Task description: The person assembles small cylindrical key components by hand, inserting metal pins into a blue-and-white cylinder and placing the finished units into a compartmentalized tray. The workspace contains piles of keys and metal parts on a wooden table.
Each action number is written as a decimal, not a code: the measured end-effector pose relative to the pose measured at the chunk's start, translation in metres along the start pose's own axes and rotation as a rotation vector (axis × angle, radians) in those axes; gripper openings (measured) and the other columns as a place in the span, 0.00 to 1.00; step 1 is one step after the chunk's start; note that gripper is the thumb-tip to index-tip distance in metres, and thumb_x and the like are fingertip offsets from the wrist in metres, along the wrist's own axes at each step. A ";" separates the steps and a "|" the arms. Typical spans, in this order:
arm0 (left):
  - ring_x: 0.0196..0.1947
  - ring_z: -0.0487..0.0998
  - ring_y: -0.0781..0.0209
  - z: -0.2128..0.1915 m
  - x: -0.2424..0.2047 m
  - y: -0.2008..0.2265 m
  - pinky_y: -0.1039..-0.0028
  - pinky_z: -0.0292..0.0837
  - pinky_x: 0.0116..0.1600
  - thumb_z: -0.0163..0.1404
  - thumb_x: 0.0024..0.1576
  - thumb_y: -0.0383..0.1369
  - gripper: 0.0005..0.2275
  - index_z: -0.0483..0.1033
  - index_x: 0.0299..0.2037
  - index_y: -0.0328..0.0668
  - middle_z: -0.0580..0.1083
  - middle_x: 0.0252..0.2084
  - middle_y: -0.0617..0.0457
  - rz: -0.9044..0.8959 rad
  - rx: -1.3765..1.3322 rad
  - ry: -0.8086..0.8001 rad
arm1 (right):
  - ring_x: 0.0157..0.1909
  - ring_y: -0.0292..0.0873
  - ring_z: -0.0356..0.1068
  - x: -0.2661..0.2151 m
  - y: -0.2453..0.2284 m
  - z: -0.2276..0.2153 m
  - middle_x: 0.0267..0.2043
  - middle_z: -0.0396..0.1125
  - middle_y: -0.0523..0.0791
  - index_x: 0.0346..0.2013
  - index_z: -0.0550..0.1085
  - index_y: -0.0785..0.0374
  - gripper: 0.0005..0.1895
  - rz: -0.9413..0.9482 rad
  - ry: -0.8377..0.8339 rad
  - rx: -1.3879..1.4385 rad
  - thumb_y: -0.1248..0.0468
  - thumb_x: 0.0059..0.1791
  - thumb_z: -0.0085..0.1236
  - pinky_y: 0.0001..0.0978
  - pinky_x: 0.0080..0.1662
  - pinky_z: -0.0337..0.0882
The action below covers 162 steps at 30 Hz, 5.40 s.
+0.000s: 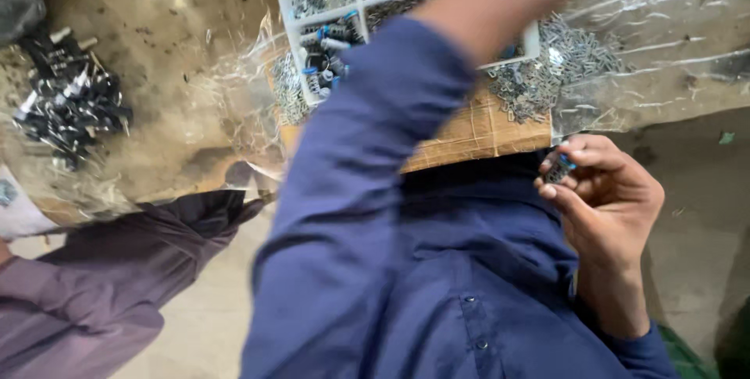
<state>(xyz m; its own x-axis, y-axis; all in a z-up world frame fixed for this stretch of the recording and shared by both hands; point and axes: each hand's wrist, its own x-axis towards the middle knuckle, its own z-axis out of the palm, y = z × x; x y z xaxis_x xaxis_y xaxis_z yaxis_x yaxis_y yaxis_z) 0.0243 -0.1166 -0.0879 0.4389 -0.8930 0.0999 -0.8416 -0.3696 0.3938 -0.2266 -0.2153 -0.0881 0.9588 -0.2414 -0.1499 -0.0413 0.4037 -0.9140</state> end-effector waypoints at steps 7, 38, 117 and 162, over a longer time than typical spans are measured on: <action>0.37 0.76 0.51 -0.056 -0.061 0.021 0.63 0.70 0.43 0.60 0.55 0.26 0.08 0.79 0.43 0.42 0.75 0.37 0.51 -0.048 0.000 0.135 | 0.51 0.43 0.75 0.002 0.003 0.003 0.53 0.66 0.52 0.51 0.73 0.73 0.15 -0.040 0.002 -0.023 0.83 0.51 0.64 0.29 0.52 0.82; 0.44 0.73 0.53 -0.010 -0.257 0.087 0.66 0.69 0.49 0.63 0.56 0.25 0.13 0.81 0.51 0.45 0.73 0.43 0.51 -0.773 0.005 0.541 | 0.47 0.45 0.77 0.059 0.020 0.009 0.52 0.70 0.53 0.51 0.73 0.65 0.21 -0.087 -0.154 -0.111 0.79 0.45 0.64 0.30 0.43 0.84; 0.51 0.78 0.55 0.007 -0.196 0.085 0.69 0.75 0.53 0.57 0.59 0.23 0.10 0.78 0.50 0.39 0.75 0.50 0.53 -0.439 -0.384 0.420 | 0.47 0.44 0.76 0.014 0.029 0.017 0.53 0.69 0.55 0.54 0.73 0.74 0.20 0.291 -0.063 -0.052 0.81 0.47 0.64 0.32 0.52 0.82; 0.47 0.75 0.52 0.010 -0.227 0.068 0.67 0.74 0.51 0.56 0.58 0.25 0.13 0.77 0.53 0.37 0.74 0.49 0.50 -0.425 -0.096 0.334 | 0.44 0.45 0.76 0.014 0.051 0.029 0.51 0.69 0.53 0.49 0.76 0.71 0.17 0.256 -0.170 0.006 0.80 0.47 0.66 0.34 0.43 0.82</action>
<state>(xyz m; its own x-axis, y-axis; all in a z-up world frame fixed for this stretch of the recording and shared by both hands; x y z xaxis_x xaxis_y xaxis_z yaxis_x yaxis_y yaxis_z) -0.1353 0.0588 -0.0926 0.8229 -0.5344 0.1929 -0.5432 -0.6408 0.5425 -0.2075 -0.1729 -0.1257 0.9507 0.0199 -0.3094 -0.2865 0.4378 -0.8522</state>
